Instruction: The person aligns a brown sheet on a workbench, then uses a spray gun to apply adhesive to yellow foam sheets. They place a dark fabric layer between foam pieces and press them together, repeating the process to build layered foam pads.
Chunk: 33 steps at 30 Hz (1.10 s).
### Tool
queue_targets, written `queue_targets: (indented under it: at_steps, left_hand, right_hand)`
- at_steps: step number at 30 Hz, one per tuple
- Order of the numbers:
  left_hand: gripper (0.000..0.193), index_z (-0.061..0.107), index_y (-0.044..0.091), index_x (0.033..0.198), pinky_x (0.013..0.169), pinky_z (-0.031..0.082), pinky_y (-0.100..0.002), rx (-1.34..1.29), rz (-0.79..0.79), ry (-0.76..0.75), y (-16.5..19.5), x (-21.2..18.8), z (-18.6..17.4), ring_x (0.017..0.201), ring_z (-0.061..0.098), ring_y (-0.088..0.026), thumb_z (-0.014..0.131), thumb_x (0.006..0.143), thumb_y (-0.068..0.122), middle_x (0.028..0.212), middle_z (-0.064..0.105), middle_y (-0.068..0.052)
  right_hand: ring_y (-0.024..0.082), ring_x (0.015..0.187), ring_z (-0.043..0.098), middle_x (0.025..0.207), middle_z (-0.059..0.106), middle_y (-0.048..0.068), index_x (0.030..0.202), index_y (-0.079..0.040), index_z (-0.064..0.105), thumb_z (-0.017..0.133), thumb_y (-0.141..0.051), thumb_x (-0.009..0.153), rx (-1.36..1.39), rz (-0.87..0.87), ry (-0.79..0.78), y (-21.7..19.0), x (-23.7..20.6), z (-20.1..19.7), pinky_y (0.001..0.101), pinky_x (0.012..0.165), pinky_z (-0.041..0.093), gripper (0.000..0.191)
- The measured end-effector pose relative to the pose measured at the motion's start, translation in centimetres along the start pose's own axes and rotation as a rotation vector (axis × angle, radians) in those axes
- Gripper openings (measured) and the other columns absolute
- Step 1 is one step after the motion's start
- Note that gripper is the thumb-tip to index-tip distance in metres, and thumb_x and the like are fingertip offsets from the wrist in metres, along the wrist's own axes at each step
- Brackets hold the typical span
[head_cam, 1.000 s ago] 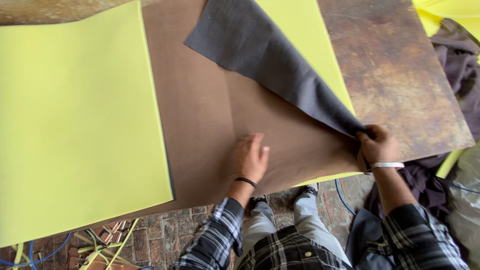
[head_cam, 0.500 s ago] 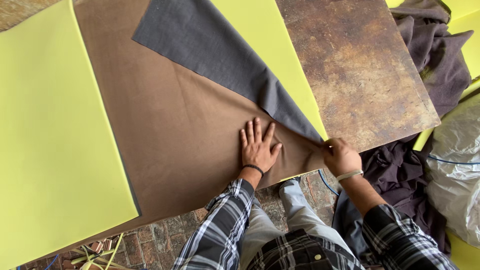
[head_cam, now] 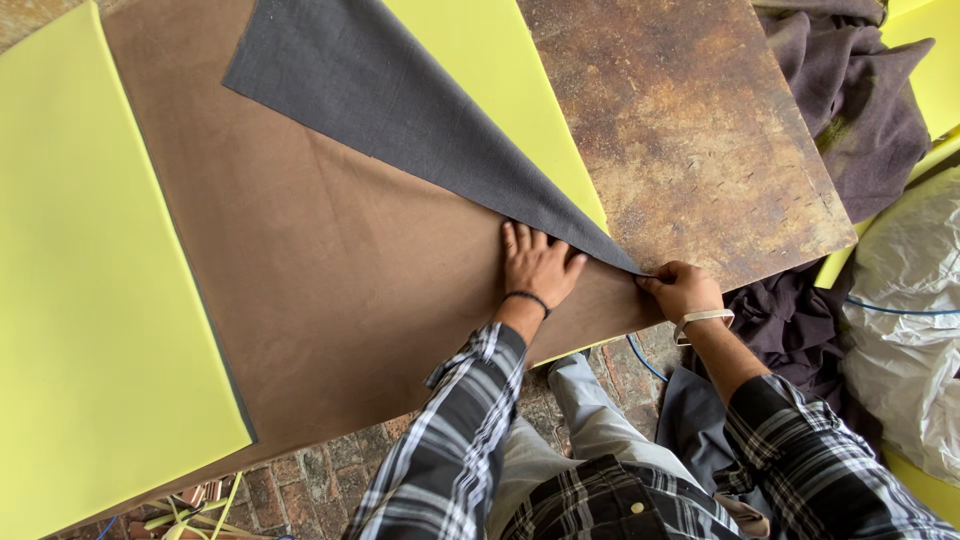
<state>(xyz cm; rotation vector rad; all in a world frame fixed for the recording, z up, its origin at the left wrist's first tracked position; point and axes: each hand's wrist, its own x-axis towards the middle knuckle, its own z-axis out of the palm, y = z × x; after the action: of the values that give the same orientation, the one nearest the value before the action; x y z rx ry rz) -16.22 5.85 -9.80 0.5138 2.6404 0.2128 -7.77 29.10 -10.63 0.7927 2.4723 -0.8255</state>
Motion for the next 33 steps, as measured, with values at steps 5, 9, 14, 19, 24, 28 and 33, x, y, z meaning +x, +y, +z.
queue_targets:
  at_steps: [5,9,14,19,24,28,33]
  left_hand:
    - [0.074,0.030,0.037,0.160,0.125,-0.001,-0.058,-0.009,0.095,0.045,3.4,5.0,-1.7,0.156,0.008,-0.040,0.052,0.094,0.063,0.168,0.021,-0.014]
    - [0.073,0.029,0.043,0.157,0.123,-0.002,-0.058,-0.005,0.045,-0.043,4.4,6.2,-2.3,0.157,0.004,-0.037,0.056,0.091,0.059,0.170,0.014,-0.012]
    - [0.081,0.031,0.027,0.159,0.127,0.009,-0.055,-0.378,0.057,0.098,3.6,4.6,-2.6,0.159,0.015,-0.034,0.064,0.093,0.059,0.171,0.022,-0.009]
    - [0.069,0.048,0.011,0.142,0.102,0.048,-0.050,-0.840,-0.256,0.226,1.2,0.2,-2.9,0.123,0.058,-0.043,0.072,0.083,0.037,0.132,0.060,-0.024]
    - [0.030,0.073,0.004,0.101,0.085,0.056,-0.052,-0.690,-0.703,0.669,-12.4,-6.0,-5.2,0.091,0.070,-0.045,0.058,0.076,0.008,0.096,0.073,-0.025]
    - [0.036,0.069,0.005,0.117,0.097,0.055,-0.046,-0.756,-1.235,1.012,-28.4,-18.2,-7.7,0.107,0.071,-0.037,0.057,0.085,0.015,0.117,0.071,-0.022]
    - [0.045,0.068,0.009,0.135,0.111,0.053,-0.039,-1.199,-1.396,1.772,-38.6,-31.8,-11.9,0.126,0.071,-0.028,0.055,0.095,0.024,0.142,0.070,-0.017]
  right_hand:
    - [0.028,0.086,0.076,0.095,0.078,0.015,0.110,-0.006,0.076,0.082,-0.042,0.084,-0.001,-0.026,-0.005,0.2,0.2,0.0,0.0416,0.080,0.059,0.044]
    - [0.027,0.086,0.076,0.096,0.078,0.015,0.112,-0.006,0.076,0.082,-0.039,0.086,0.007,-0.030,-0.023,0.4,0.3,-0.2,0.0411,0.080,0.060,0.042]
    - [0.023,0.083,0.077,0.095,0.079,0.012,0.113,-0.008,0.075,0.077,-0.019,0.084,0.330,-0.144,0.001,-1.6,-1.8,-1.1,0.0377,0.075,0.062,0.031]
    - [0.023,0.075,0.077,0.090,0.082,0.010,0.110,-0.015,0.079,0.075,-0.023,0.086,0.268,-0.492,-0.376,-7.4,-5.6,1.9,0.0356,0.072,0.061,0.025]
    - [0.030,0.116,0.064,0.129,0.068,0.014,0.125,-0.016,0.072,0.076,-0.043,0.085,0.159,-0.465,-0.003,-10.5,-3.1,3.7,0.0440,0.102,0.050,0.049]
    - [0.044,0.142,0.033,0.158,0.033,0.022,0.151,-0.011,0.038,0.082,-0.049,0.079,-0.153,-0.328,0.054,-10.9,0.2,3.1,0.0535,0.114,0.031,0.093]
    - [0.040,0.141,0.049,0.155,0.045,0.025,0.157,-0.009,0.037,0.083,-0.038,0.084,0.086,-0.035,-0.023,-13.6,-0.1,2.2,0.0514,0.114,0.045,0.092]
